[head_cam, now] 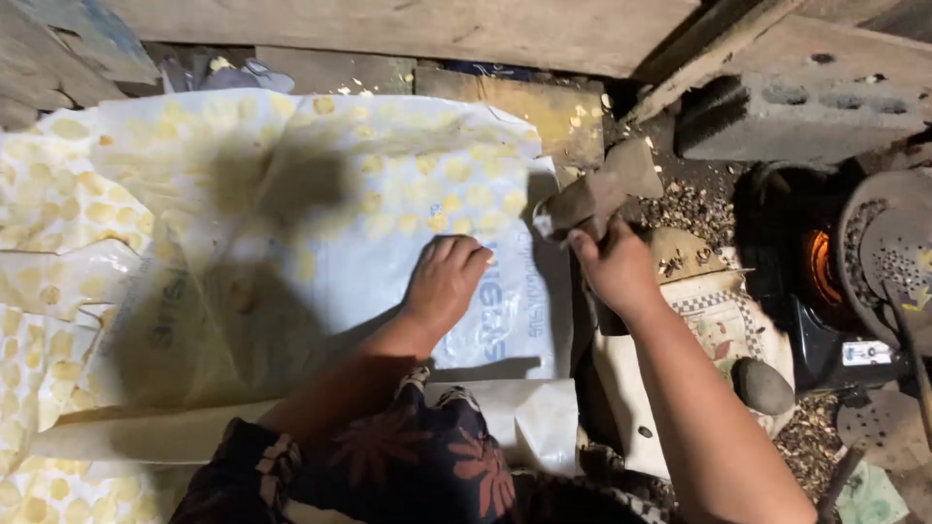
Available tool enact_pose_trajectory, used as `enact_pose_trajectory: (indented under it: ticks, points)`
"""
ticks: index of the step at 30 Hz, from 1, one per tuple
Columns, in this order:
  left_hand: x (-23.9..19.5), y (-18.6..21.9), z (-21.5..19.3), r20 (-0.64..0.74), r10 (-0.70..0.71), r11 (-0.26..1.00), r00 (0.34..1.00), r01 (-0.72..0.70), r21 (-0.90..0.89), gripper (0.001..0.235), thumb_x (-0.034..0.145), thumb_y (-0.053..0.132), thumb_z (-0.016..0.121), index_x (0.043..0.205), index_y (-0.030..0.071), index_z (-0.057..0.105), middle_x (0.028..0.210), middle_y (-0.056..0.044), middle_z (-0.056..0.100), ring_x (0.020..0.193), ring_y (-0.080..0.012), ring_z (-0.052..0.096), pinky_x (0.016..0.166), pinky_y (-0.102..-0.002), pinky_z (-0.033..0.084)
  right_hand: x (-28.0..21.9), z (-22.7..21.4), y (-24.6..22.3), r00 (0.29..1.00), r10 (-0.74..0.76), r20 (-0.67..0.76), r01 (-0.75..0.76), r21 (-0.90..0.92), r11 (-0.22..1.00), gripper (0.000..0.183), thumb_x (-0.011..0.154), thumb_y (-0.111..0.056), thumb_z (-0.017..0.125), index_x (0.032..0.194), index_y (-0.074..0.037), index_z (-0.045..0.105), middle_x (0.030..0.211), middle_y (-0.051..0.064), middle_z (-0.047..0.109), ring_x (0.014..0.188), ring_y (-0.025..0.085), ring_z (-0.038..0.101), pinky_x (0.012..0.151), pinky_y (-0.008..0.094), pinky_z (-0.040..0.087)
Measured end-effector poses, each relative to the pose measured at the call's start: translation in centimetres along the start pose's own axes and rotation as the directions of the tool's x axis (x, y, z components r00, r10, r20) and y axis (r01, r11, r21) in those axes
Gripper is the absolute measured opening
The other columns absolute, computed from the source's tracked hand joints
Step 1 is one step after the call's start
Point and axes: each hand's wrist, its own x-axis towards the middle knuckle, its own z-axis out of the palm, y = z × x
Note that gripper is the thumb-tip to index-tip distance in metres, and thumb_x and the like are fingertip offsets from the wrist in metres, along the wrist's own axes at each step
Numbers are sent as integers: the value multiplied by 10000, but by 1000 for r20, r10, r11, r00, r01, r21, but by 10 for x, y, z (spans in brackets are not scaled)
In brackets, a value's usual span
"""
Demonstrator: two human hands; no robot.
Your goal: The person sits on the floor and uses a hammer to crack open cocoa beans placed on a white sack. They then use a stone pestle to grind the beans on a flat surface. The person also stirs beans in a pan on a gas stove using a slotted spoon.
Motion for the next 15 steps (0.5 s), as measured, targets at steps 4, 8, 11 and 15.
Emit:
enact_pose_trajectory:
  ticks: [4, 8, 11, 15]
  points:
    - [0, -5, -4, -7, -51, 997, 999, 51, -59, 152, 957, 211, 681, 1102, 168, 670, 1010, -37, 605, 957, -268, 626, 794, -388, 508, -17, 10, -14, 976, -78, -202, 72, -35, 997, 520, 1000, -446, 660, 1159, 34, 541, 937, 384, 678, 976, 564, 665, 824, 652, 530]
    - [-2, -5, 14, 6, 23, 984, 1000, -21, -177, 103, 949, 152, 660, 1036, 135, 711, 1014, -50, 648, 967, -269, 659, 811, -363, 539, -3, 76, 29, 993, -11, -113, -8, -166, 986, 586, 988, -545, 587, 1222, -23, 463, 935, 326, 707, 938, 519, 710, 790, 600, 592]
    - [0, -3, 50, -64, 53, 988, 997, -61, -139, 155, 966, 116, 614, 1102, 126, 687, 988, -64, 616, 920, -280, 634, 798, -374, 537, 12, 28, 10, 998, 25, 49, -22, -69, 997, 777, 925, -544, 629, 1423, 40, 502, 1142, 376, 677, 1139, 535, 638, 926, 655, 530]
    - [31, 10, 50, 85, -97, 973, 992, 113, -203, 291, 1022, 150, 600, 1314, 138, 607, 934, -61, 631, 930, -263, 650, 793, -369, 556, -38, -31, -22, 994, -72, -78, 89, 241, 967, 380, 1009, -306, 677, 1175, 25, 590, 862, 342, 695, 813, 463, 726, 704, 556, 552]
